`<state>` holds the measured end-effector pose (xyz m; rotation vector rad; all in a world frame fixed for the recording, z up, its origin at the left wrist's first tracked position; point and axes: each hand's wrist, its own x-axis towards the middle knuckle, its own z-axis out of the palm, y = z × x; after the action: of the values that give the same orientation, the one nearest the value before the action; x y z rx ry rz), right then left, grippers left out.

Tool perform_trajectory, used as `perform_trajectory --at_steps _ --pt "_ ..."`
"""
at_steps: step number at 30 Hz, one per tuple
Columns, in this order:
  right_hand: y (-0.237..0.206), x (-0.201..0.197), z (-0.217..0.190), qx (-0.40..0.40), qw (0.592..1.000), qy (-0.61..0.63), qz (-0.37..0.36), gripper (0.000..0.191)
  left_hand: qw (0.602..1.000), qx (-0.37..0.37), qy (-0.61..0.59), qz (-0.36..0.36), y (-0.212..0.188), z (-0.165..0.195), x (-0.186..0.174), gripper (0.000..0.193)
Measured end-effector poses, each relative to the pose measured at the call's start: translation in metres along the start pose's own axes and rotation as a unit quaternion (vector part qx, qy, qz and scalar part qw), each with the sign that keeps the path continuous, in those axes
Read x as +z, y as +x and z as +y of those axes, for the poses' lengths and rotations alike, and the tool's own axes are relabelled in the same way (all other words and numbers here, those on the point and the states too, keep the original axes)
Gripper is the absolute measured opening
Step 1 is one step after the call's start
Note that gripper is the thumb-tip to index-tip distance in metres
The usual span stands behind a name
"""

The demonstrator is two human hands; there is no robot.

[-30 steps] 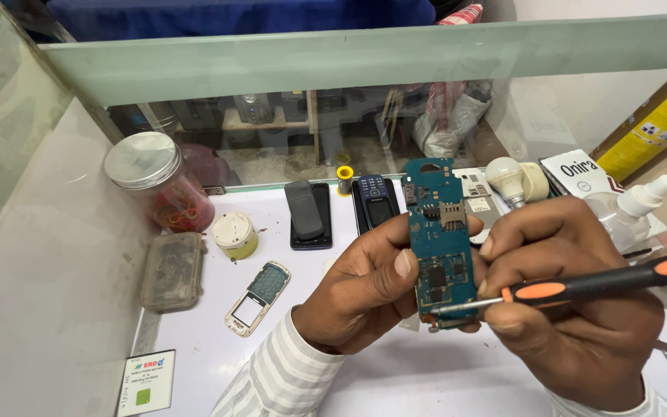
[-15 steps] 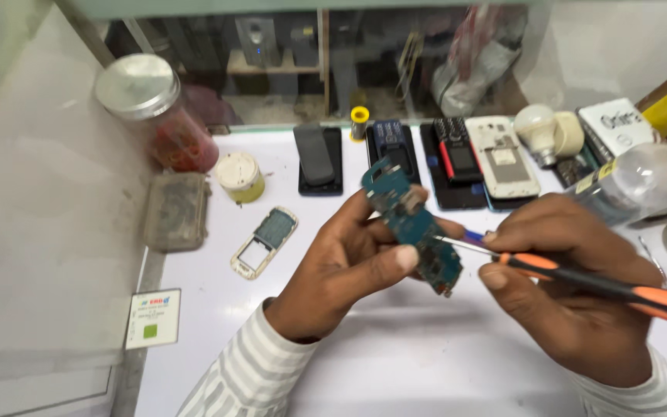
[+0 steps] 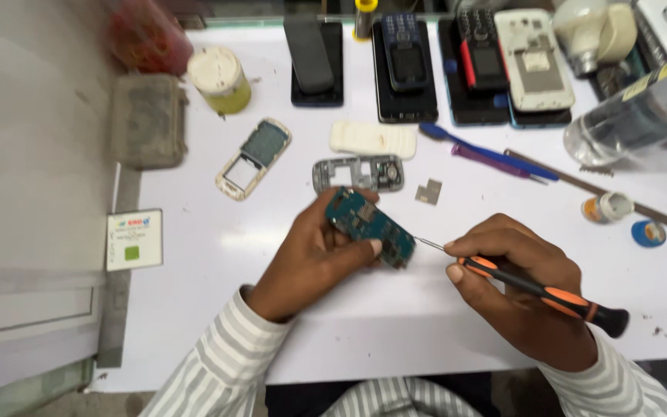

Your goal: The person disassembles a feature phone on a white workbench, lifting the keypad and separating the housing, then works on the exposed motherboard with a screwdriver and a soldering iron, prying and reworking components on the board while holding the phone in one hand.

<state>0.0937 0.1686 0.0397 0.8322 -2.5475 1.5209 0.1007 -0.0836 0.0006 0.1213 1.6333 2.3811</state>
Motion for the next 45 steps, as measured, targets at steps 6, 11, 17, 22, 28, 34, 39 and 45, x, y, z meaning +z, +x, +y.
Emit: perform_trajectory --at_steps 6,11,17,22,28,34,39,45 --pt "-0.008 0.008 0.020 0.026 0.998 0.019 -0.063 0.024 0.966 -0.033 0.238 0.093 0.001 0.005 0.002 0.061" --pt "-0.013 0.019 0.031 0.071 0.996 0.010 -0.060 0.018 0.893 0.027 0.429 0.134 -0.001 0.010 0.003 0.061" --pt "-0.017 0.021 0.032 0.018 0.997 -0.029 -0.070 0.017 0.760 0.021 0.632 0.151 -0.007 0.019 0.005 0.059" --pt "-0.021 0.018 0.029 0.020 0.997 -0.048 -0.064 0.014 0.721 0.181 0.658 0.123 -0.005 0.021 0.009 0.059" --pt "-0.027 0.014 0.030 0.021 0.999 -0.026 -0.041 0.013 0.736 0.202 0.641 0.080 0.001 0.019 0.012 0.063" --pt "-0.033 0.010 0.030 0.046 0.999 -0.006 -0.022 0.013 0.707 0.135 0.689 0.084 -0.005 0.023 0.019 0.046" --pt "-0.034 0.008 0.028 0.044 0.998 -0.022 -0.031 0.015 0.726 0.259 0.636 0.024 0.007 0.013 0.031 0.042" --pt "-0.040 0.013 0.027 0.014 1.000 -0.009 -0.008 0.022 0.766 0.190 0.614 -0.007 0.015 0.002 0.034 0.033"
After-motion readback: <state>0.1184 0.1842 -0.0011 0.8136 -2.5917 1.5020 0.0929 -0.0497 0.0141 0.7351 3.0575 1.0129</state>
